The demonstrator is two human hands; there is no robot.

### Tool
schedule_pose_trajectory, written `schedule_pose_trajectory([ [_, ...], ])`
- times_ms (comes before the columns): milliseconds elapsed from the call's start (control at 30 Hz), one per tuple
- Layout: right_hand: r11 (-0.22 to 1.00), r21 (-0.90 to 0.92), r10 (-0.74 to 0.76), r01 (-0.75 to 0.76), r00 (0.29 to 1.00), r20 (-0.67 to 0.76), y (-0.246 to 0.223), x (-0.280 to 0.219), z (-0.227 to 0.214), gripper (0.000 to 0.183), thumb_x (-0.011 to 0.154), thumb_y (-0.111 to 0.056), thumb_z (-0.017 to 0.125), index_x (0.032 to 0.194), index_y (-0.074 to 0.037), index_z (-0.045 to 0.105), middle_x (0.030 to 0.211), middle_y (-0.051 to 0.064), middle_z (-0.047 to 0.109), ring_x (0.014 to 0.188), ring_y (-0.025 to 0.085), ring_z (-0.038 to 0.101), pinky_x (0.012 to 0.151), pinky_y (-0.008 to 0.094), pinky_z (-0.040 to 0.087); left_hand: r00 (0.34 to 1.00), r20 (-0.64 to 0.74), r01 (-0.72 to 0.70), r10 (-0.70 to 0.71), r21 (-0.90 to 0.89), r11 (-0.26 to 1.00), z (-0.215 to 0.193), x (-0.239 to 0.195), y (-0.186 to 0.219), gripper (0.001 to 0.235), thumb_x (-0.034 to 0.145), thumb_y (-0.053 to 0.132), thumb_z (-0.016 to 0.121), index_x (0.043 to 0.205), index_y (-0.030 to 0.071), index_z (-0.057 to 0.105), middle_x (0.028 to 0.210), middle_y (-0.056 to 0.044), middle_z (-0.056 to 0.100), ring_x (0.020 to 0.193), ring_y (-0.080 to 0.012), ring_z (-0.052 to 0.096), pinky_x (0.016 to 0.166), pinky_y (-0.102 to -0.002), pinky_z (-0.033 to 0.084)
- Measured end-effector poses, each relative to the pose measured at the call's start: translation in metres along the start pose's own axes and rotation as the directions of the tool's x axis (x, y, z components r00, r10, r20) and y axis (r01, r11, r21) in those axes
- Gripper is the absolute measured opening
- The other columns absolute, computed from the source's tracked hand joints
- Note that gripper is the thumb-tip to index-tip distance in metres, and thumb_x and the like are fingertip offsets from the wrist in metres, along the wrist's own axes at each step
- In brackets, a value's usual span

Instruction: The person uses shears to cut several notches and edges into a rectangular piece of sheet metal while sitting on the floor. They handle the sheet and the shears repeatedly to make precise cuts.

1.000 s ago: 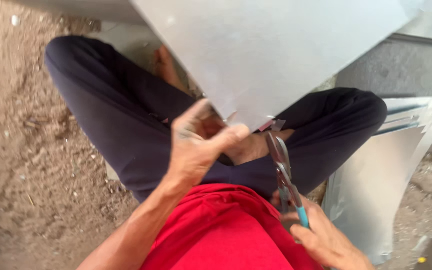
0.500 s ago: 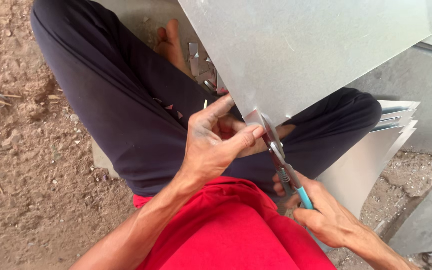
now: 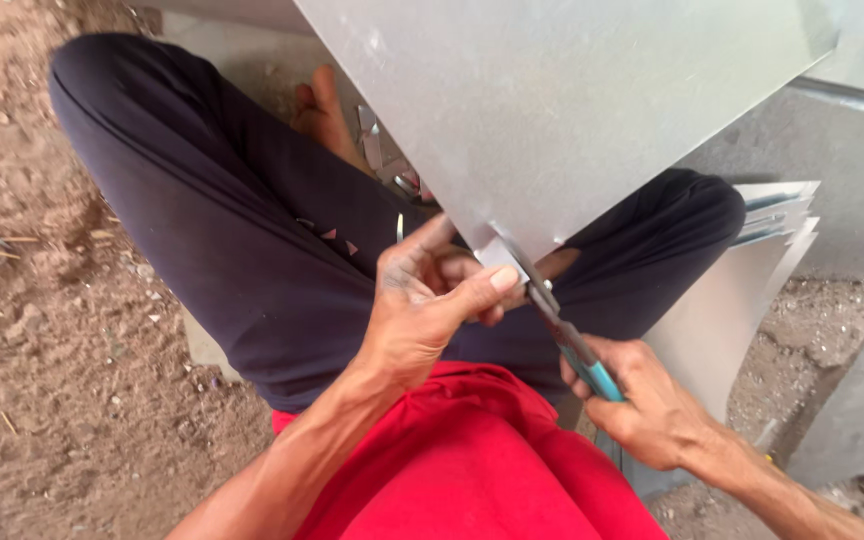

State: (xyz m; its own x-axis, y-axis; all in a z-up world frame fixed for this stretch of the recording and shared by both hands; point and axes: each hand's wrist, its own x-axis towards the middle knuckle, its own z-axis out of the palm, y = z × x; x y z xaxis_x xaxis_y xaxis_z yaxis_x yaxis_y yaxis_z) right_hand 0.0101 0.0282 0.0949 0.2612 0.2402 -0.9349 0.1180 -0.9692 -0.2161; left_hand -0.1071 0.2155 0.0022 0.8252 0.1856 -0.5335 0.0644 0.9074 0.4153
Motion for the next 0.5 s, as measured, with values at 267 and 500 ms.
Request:
schedule_pose_trajectory([
  [267,0.956,0.001,-0.286,0.292,0.939,-0.190,0.053,0.004,0.024,0.027,0.067,-0.011,0.059,0.092,-0.002,0.061,0.073,0.007,0.064,0.067,0.022,0.064,0.061,0.035,0.052,0.989,0.040,0.123,-0.140,0.283,0.951,-0.019,0.014,0.025,0.045,0.093,0.043,0.075,0.095,-0.002,0.067,0.079,-0.004,0.064,0.072,-0.0139,0.064,0.066,-0.033,0.057],
  [500,0.708,0.558,-0.142,0.433,0.861,-0.489,0.137,0.014,0.102,0.019,0.073,-0.011,0.057,0.088,0.001,0.060,0.072,0.008,0.063,0.064,0.021,0.061,0.060,0.038,0.053,0.943,-0.052,0.305,-0.330,0.533,0.789,0.012,0.060,0.012,0.037,0.086,0.034,0.075,0.095,-0.002,0.080,0.088,-0.010,0.082,0.075,-0.0161,0.071,0.058,-0.035,0.053],
])
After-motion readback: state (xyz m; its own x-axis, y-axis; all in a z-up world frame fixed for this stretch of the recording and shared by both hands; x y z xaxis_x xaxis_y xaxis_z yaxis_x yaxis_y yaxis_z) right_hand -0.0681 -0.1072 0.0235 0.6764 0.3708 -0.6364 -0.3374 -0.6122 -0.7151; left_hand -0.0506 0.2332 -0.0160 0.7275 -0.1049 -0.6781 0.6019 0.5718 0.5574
